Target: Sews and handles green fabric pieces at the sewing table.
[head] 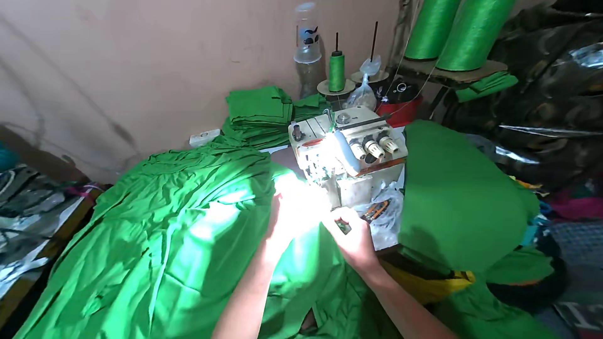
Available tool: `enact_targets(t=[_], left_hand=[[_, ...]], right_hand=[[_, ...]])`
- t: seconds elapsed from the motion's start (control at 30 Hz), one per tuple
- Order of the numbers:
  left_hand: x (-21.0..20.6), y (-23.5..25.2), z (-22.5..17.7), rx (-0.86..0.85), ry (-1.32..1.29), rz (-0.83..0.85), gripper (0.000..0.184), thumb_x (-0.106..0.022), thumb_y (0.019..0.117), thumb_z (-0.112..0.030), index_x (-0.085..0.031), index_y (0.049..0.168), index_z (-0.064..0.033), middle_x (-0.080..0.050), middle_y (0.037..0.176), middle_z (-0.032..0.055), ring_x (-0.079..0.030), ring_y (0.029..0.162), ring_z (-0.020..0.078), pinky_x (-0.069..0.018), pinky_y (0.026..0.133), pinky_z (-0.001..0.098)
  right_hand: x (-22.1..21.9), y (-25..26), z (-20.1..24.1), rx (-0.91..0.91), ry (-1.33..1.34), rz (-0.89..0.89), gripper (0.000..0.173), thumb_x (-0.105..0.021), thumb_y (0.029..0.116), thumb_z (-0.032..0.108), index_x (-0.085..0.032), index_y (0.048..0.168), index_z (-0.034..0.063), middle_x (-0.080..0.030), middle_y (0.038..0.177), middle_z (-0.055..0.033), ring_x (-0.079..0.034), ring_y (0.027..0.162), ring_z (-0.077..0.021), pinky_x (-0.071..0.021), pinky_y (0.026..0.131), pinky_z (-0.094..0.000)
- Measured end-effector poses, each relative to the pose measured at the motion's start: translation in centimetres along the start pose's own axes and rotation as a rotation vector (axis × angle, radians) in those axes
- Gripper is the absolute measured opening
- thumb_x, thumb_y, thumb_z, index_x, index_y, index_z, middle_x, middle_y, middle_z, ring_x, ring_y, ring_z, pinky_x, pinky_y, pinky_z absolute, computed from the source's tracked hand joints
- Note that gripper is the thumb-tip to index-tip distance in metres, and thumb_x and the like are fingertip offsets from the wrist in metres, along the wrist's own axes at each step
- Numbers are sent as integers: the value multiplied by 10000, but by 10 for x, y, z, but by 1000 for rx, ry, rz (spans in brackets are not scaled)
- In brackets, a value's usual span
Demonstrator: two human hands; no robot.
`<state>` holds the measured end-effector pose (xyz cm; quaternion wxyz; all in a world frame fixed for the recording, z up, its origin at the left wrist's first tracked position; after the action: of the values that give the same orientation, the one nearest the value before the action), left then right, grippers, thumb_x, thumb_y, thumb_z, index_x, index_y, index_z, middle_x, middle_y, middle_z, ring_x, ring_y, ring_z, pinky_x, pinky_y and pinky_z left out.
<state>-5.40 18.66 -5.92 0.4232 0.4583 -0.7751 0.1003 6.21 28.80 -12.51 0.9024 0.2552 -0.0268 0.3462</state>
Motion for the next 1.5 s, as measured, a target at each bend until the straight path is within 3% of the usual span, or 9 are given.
enact_targets(t=[0.2, 0.47, 0.6, 0.73, 0.93, 1.17, 1.3, 1.4, 1.5], left_hand=[[7, -16, -7, -139, 33, -24, 248, -680, 915, -121, -707, 1093, 50, -714, 1017, 193, -688, 968, 263, -540, 895, 430], [0, -14, -10, -185, 255, -74, 217, -680, 925, -173, -749, 1024, 8, -716, 989, 205, -687, 981, 365, -531, 873, 528], [-5, -22, -18, -271, 263, -175, 194, -709, 883, -152, -755, 992, 1, -713, 1035, 216, -628, 1065, 431, -406, 926, 613], [-25, -57, -21, -404, 358, -270, 209, -617, 872, -131, -768, 950, -9, -747, 991, 174, -708, 990, 366, -535, 912, 516], [-38, -51, -15, -327, 392, -229, 326, -569, 942, -278, -767, 1006, -27, -732, 1049, 201, -690, 1027, 403, -530, 881, 562], [-31, -34, -15, -237, 256, -146, 404, -543, 952, -299, -732, 1142, 4, -712, 1161, 206, -653, 1136, 383, -482, 979, 547], [-29, -38, -13, -310, 217, -123, 370, -539, 956, -253, -734, 1114, 19, -722, 1136, 199, -662, 1125, 362, -479, 992, 526], [-2, -63, -2, -292, 125, -209, 576, -470, 975, -322, -562, 1329, 123, -557, 1393, 313, -480, 1380, 422, -271, 1163, 623], [57, -108, 33, -243, 251, -504, 643, -349, 1062, -494, -494, 1415, 24, -357, 1564, 317, -292, 1497, 428, -192, 1177, 658]], right_hand=[[4, -19, -3, 97, 3, -46, 152, -690, 853, 185, -706, 748, 76, -700, 815, -19, -637, 848, -101, -498, 810, -266], [5, -13, -6, 144, -80, -66, 165, -694, 846, 207, -704, 736, 84, -693, 778, -16, -627, 797, -122, -484, 786, -302], [5, -10, -7, 134, -79, -40, 170, -716, 819, 229, -719, 731, 84, -690, 758, -19, -633, 784, -122, -488, 762, -299], [6, -9, -6, 90, 24, -24, 128, -727, 786, 181, -698, 786, 56, -683, 758, -15, -641, 764, -57, -507, 735, -209], [5, 3, -2, -8, 274, -5, 290, -699, 808, 32, -539, 1046, -11, -662, 791, 36, -637, 705, 40, -538, 681, -136], [5, 17, -3, -18, 343, -32, 305, -710, 814, 11, -531, 1061, 7, -660, 777, 46, -627, 670, 32, -530, 634, -129], [5, 18, -3, -14, 334, -42, 277, -729, 823, 21, -544, 1029, 17, -648, 764, 53, -608, 658, 41, -514, 622, -118], [3, 25, -5, -21, 297, -37, 254, -729, 845, 50, -554, 1023, 6, -613, 730, 64, -569, 637, 61, -482, 617, -99], [0, 35, -7, -55, 209, 12, 246, -741, 860, 107, -592, 1016, -11, -554, 680, 70, -498, 596, 66, -436, 598, -102]])
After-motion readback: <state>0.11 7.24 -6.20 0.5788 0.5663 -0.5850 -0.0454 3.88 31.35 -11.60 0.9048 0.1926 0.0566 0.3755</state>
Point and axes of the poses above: each hand's wrist, its own y-axis towards the middle knuckle, its own x-axis out of the back of the hand, z = x × y, the point moved 5 cm from there along y, towards the middle knuckle
